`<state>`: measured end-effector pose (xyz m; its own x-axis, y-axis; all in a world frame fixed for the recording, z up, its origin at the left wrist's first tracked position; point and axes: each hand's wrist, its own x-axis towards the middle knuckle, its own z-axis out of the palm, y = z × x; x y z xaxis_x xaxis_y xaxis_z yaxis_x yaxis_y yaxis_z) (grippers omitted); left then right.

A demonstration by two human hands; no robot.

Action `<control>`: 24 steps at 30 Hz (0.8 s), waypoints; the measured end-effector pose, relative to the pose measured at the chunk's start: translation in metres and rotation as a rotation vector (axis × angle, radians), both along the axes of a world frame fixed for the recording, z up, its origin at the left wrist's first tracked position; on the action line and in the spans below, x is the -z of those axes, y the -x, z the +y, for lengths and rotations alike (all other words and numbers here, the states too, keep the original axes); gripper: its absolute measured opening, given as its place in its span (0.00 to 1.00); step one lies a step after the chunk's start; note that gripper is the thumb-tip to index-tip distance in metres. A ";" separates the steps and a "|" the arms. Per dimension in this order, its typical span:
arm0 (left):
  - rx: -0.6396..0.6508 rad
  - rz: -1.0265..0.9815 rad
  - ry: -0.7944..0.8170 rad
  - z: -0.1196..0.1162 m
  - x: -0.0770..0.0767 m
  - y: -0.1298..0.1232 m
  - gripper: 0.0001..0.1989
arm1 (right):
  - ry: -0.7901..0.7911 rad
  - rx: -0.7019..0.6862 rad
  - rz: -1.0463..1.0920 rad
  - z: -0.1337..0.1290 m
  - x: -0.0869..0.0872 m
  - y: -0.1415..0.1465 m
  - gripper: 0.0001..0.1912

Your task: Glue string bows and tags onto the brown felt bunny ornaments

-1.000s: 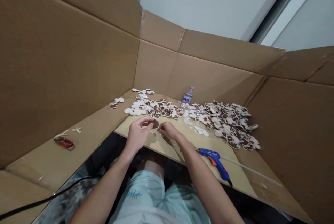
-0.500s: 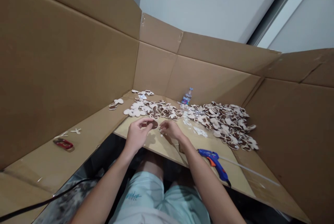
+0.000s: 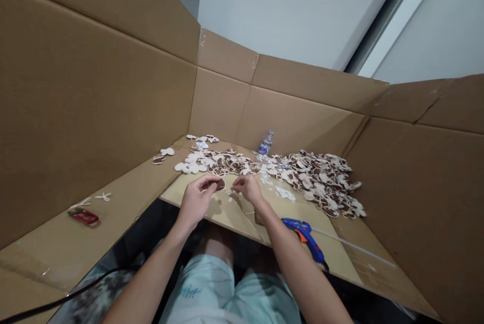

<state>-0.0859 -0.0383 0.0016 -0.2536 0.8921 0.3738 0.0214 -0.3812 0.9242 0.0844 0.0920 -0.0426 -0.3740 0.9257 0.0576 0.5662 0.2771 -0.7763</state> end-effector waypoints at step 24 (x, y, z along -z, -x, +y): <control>0.045 0.087 -0.176 -0.055 -0.037 -0.023 0.12 | -0.352 0.229 0.963 -0.160 -0.058 0.007 0.10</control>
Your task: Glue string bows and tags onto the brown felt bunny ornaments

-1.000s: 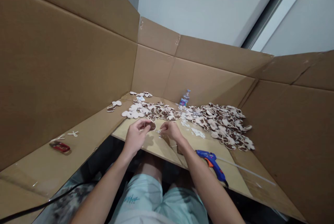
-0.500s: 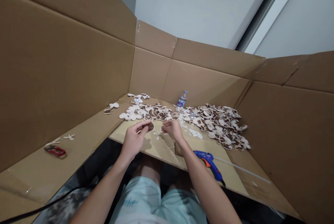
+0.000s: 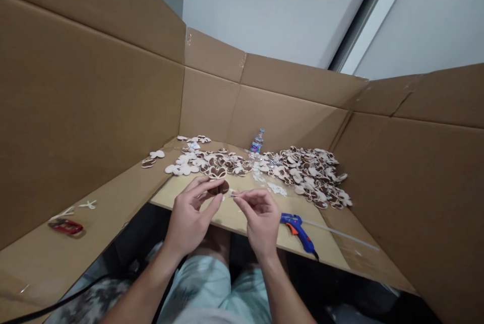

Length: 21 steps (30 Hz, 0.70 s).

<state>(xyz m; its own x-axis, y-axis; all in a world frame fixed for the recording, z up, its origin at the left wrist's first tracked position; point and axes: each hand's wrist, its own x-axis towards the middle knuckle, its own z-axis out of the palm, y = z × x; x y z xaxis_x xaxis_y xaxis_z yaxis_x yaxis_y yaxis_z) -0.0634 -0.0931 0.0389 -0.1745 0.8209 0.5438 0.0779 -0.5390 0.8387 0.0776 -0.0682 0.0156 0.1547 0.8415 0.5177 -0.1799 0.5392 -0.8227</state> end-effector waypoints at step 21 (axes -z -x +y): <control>-0.022 0.012 0.003 -0.014 -0.003 -0.011 0.08 | -0.105 0.077 0.107 -0.012 -0.002 0.006 0.12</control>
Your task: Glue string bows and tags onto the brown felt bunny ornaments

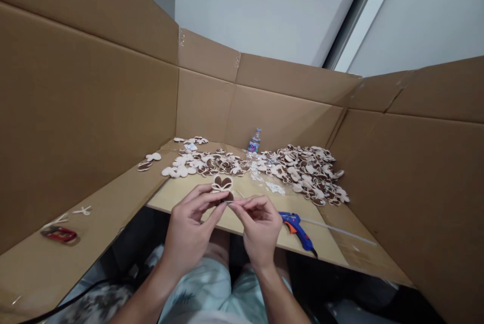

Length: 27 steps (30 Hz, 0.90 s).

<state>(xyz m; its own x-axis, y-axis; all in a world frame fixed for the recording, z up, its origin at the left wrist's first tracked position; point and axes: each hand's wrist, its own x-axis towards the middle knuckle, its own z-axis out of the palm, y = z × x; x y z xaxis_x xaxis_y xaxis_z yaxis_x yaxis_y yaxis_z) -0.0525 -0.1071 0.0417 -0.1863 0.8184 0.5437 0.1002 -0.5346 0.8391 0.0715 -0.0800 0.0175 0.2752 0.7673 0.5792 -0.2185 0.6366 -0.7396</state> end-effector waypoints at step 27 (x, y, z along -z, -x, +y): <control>0.173 -0.215 0.110 0.007 0.011 0.016 0.10 | 0.110 -0.578 0.233 -0.024 -0.011 -0.017 0.12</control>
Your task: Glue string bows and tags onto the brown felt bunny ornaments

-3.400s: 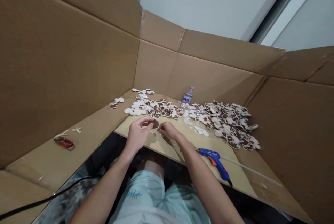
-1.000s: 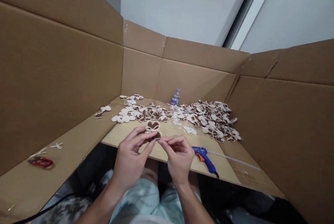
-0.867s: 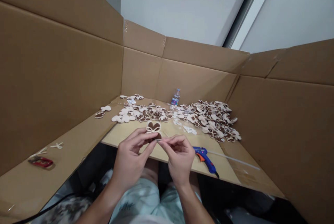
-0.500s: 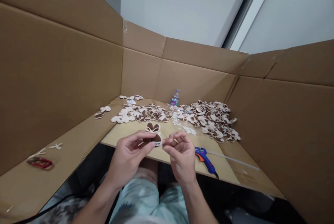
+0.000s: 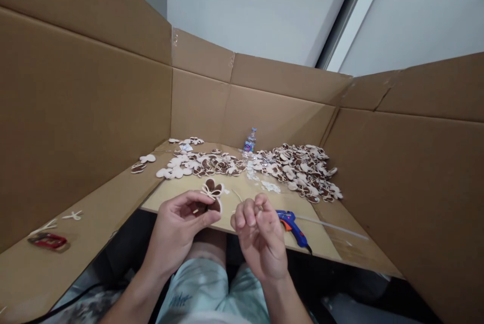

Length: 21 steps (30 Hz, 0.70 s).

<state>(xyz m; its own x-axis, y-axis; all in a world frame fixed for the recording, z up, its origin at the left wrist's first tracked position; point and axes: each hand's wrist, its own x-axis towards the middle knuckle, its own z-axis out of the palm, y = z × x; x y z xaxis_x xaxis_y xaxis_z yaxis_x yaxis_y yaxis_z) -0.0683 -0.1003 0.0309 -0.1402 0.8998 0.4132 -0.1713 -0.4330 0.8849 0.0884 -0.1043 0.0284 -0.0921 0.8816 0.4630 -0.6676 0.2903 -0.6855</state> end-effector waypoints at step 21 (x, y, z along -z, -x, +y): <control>-0.036 0.323 -0.065 -0.013 -0.015 -0.007 0.07 | -0.097 0.282 -0.248 0.009 0.006 -0.007 0.15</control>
